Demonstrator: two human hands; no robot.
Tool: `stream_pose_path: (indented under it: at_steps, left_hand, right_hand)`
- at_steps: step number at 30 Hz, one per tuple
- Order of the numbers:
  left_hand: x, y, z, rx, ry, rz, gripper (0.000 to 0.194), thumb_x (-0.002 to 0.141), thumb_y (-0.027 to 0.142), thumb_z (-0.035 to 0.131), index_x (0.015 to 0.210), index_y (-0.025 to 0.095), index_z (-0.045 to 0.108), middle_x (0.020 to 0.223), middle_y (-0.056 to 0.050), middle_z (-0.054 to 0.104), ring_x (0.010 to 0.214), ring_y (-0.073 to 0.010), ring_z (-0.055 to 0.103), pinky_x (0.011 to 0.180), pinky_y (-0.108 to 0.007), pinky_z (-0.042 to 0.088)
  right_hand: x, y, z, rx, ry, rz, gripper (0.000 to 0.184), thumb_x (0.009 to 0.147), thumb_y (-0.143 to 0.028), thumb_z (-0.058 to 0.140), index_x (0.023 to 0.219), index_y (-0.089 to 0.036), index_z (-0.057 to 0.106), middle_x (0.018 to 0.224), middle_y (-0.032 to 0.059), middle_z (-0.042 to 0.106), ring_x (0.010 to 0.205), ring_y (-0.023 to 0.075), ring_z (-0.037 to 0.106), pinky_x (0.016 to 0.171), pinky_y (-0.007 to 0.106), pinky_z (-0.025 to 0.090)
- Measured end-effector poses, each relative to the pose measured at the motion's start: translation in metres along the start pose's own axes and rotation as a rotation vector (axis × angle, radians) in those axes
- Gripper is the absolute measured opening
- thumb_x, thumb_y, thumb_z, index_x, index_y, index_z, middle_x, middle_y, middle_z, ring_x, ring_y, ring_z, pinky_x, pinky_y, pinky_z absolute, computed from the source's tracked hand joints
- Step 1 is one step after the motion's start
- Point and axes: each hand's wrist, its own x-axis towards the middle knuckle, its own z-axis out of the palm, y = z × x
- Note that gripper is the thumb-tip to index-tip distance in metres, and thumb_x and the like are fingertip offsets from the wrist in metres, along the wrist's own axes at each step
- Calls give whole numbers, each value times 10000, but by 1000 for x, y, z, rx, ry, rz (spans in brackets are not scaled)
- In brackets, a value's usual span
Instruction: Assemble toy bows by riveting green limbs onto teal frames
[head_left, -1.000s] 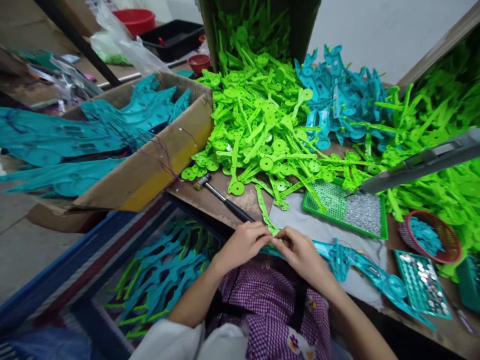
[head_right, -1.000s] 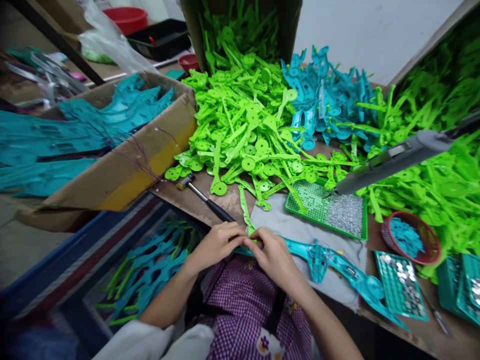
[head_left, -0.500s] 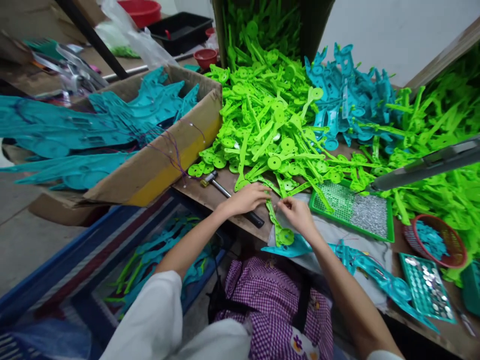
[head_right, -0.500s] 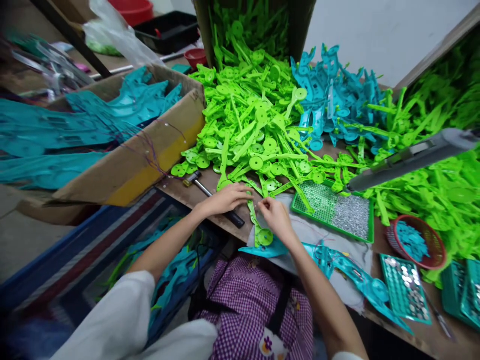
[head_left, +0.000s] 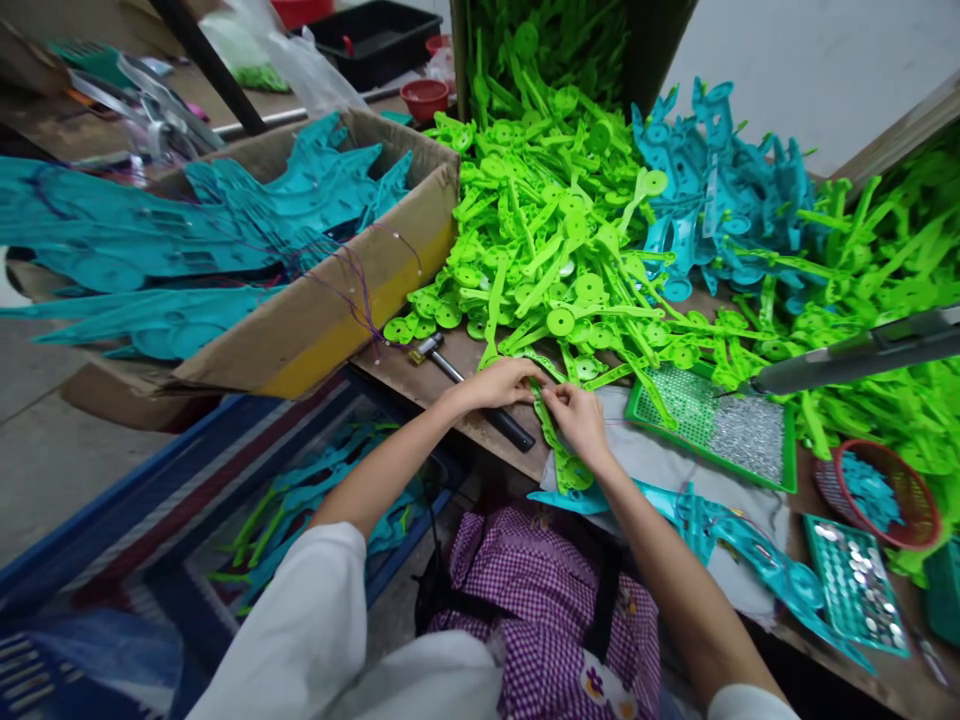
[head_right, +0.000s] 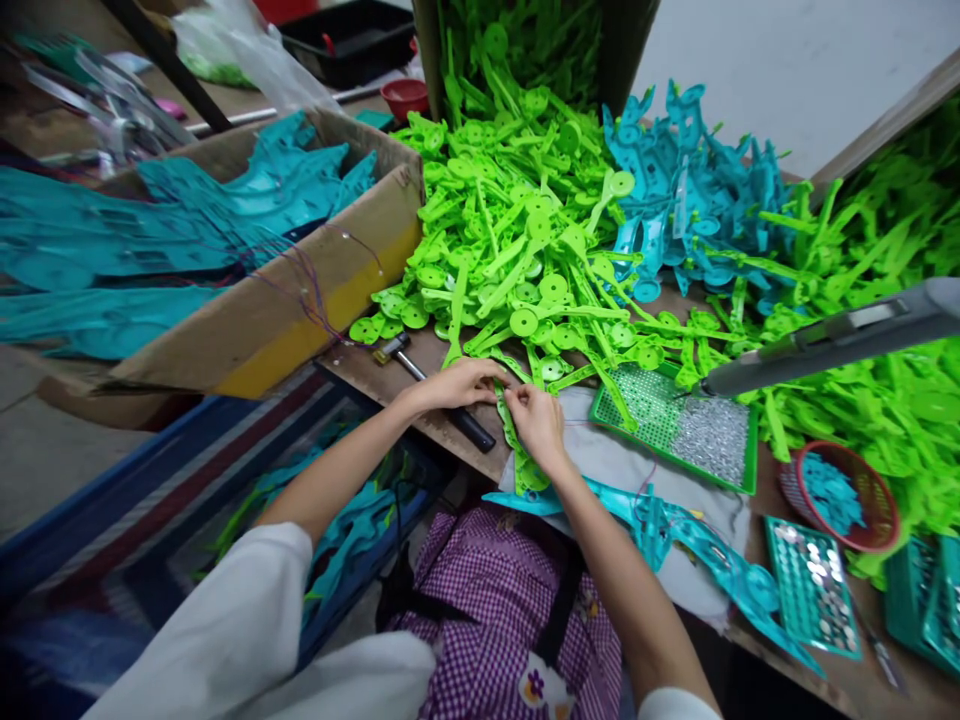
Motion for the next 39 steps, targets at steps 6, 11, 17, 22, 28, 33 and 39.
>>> stream_pose_path:
  at_steps: [6, 11, 17, 22, 28, 33, 39]
  left_hand:
    - [6, -2, -6, 7, -61, 33, 271, 756, 162, 709, 1027, 174, 713, 971, -53, 701, 839, -150, 642, 763, -218, 461]
    - [19, -7, -10, 25, -141, 50, 161, 769, 200, 697, 917, 180, 755, 917, -43, 716, 884, -157, 633, 792, -214, 438]
    - [45, 1, -17, 158, -317, -125, 136, 623, 175, 772, 759, 179, 766, 766, -6, 697, 729, -133, 601, 653, -189, 404]
    - [59, 14, -18, 147, -414, -364, 139, 555, 111, 765, 673, 181, 741, 576, 35, 656, 558, -106, 548, 578, -197, 390]
    - [54, 17, -14, 176, -369, -350, 121, 581, 127, 765, 689, 180, 753, 663, 5, 702, 641, -132, 602, 619, -211, 416]
    - [42, 6, -12, 245, -260, -181, 134, 629, 173, 767, 762, 183, 772, 790, -18, 726, 756, -150, 631, 670, -203, 425]
    - [34, 1, -14, 205, -252, -43, 139, 700, 225, 758, 827, 168, 770, 874, -37, 726, 795, -131, 636, 683, -170, 422]
  right_hand:
    - [-5, -9, 5, -144, 26, 46, 306, 899, -443, 473, 887, -214, 674, 831, 55, 716, 801, 213, 648, 648, 274, 361]
    - [-4, -12, 4, -227, -17, 80, 306, 910, -444, 462, 924, -213, 663, 862, 59, 715, 836, 213, 651, 662, 273, 366]
    - [-7, -8, 1, -278, -57, 6, 333, 954, -417, 387, 986, -206, 643, 894, 76, 716, 844, 209, 652, 660, 278, 350]
    - [-11, -10, -14, -338, -102, -16, 347, 962, -428, 373, 995, -207, 639, 896, 83, 718, 820, 207, 653, 639, 282, 334]
    - [-34, -17, -39, -438, -79, -17, 323, 942, -450, 417, 937, -236, 659, 864, 65, 724, 779, 215, 660, 589, 282, 307]
    - [-48, -25, -21, -376, -128, -207, 232, 947, -350, 430, 971, -247, 637, 975, 27, 716, 869, 188, 656, 623, 270, 347]
    - [-51, -19, 0, -420, -192, -199, 249, 954, -315, 405, 990, -225, 634, 1002, 65, 706, 843, 198, 659, 648, 273, 387]
